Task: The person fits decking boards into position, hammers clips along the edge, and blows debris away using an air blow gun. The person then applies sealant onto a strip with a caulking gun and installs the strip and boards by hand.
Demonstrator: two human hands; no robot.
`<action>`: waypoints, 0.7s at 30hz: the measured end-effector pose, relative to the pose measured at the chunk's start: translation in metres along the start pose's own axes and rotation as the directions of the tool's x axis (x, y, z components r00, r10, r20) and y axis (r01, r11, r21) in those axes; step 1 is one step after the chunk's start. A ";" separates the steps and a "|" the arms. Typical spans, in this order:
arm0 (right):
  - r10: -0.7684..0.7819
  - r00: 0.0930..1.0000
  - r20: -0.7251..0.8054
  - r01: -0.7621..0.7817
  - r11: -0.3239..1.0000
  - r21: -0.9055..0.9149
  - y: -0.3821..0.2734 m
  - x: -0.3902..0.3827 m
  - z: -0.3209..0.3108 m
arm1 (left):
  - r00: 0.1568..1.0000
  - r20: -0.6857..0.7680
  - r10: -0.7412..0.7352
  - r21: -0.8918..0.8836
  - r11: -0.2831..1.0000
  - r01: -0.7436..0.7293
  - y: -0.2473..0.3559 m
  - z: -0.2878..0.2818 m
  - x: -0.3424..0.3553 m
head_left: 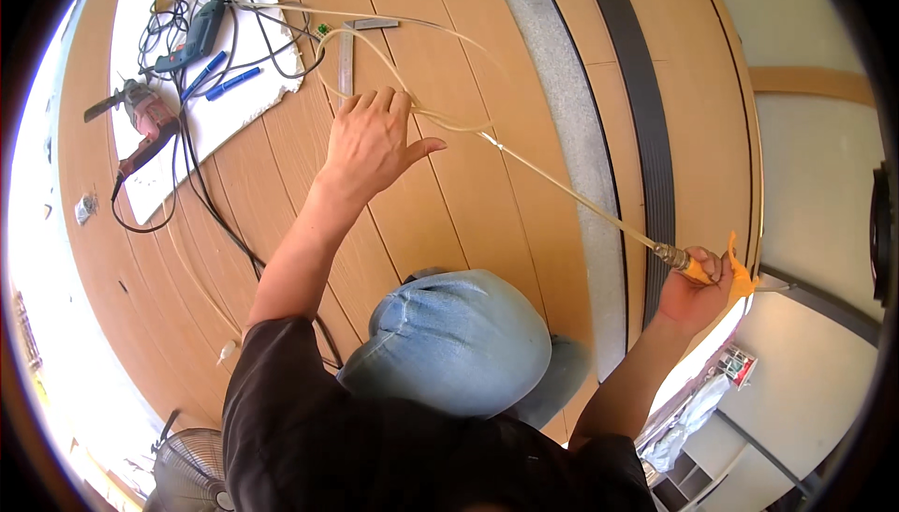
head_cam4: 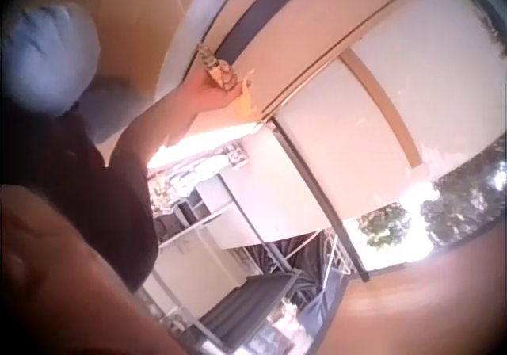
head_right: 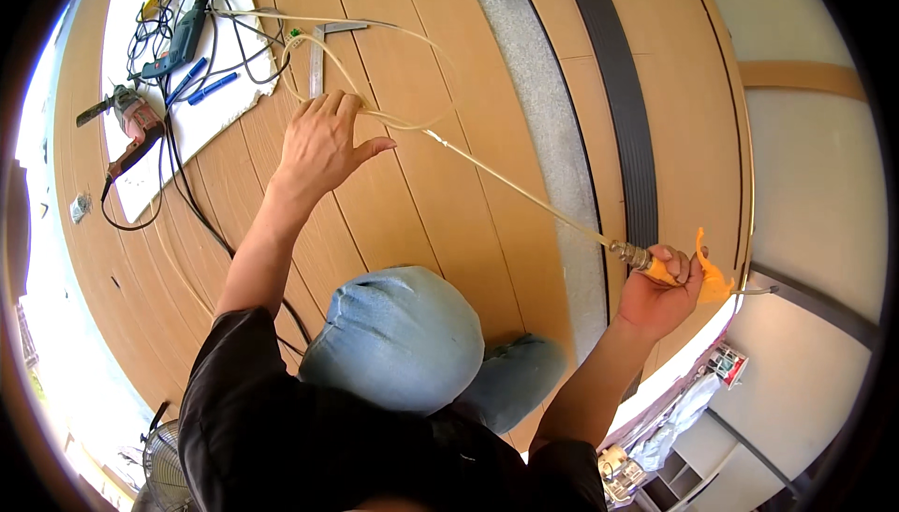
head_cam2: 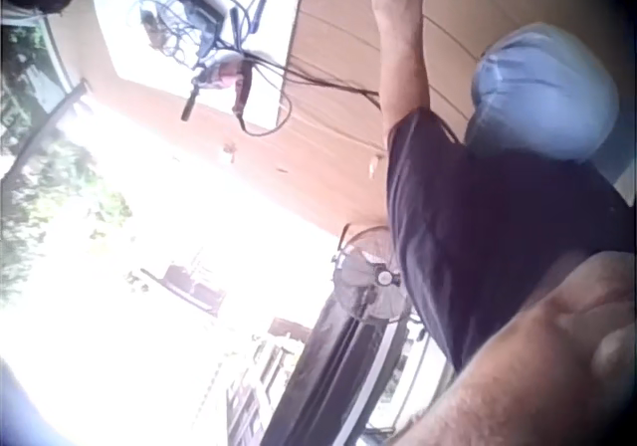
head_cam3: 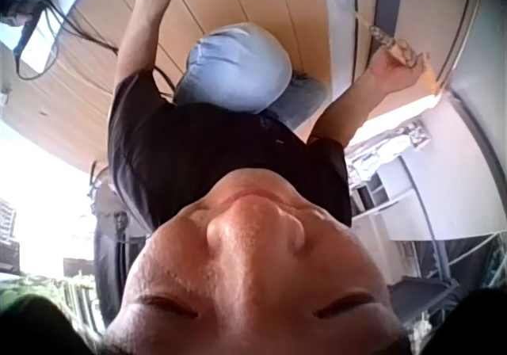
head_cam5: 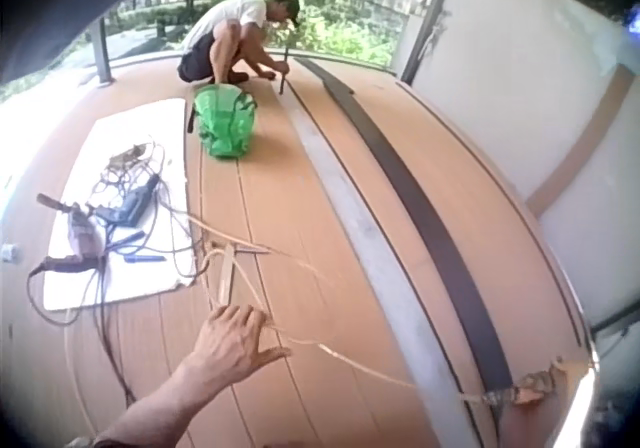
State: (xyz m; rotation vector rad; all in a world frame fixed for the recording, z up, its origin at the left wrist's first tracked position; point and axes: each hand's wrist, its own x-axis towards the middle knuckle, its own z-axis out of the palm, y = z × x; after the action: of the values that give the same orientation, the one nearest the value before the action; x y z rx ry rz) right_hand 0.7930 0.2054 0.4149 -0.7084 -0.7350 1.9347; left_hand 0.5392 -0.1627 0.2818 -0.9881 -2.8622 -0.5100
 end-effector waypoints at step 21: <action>-0.007 0.997 0.074 0.002 0.997 0.075 0.068 0.007 -0.047 | 0.974 -0.228 -0.005 -0.247 0.968 -0.053 -0.032 -0.028 -0.047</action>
State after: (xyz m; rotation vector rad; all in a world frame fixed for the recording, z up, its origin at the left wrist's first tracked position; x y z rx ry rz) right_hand 0.7867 0.1943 0.3333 -0.5917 -0.7050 1.9823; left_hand 0.5553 -0.2231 0.2910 -0.9253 -2.6232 -0.9388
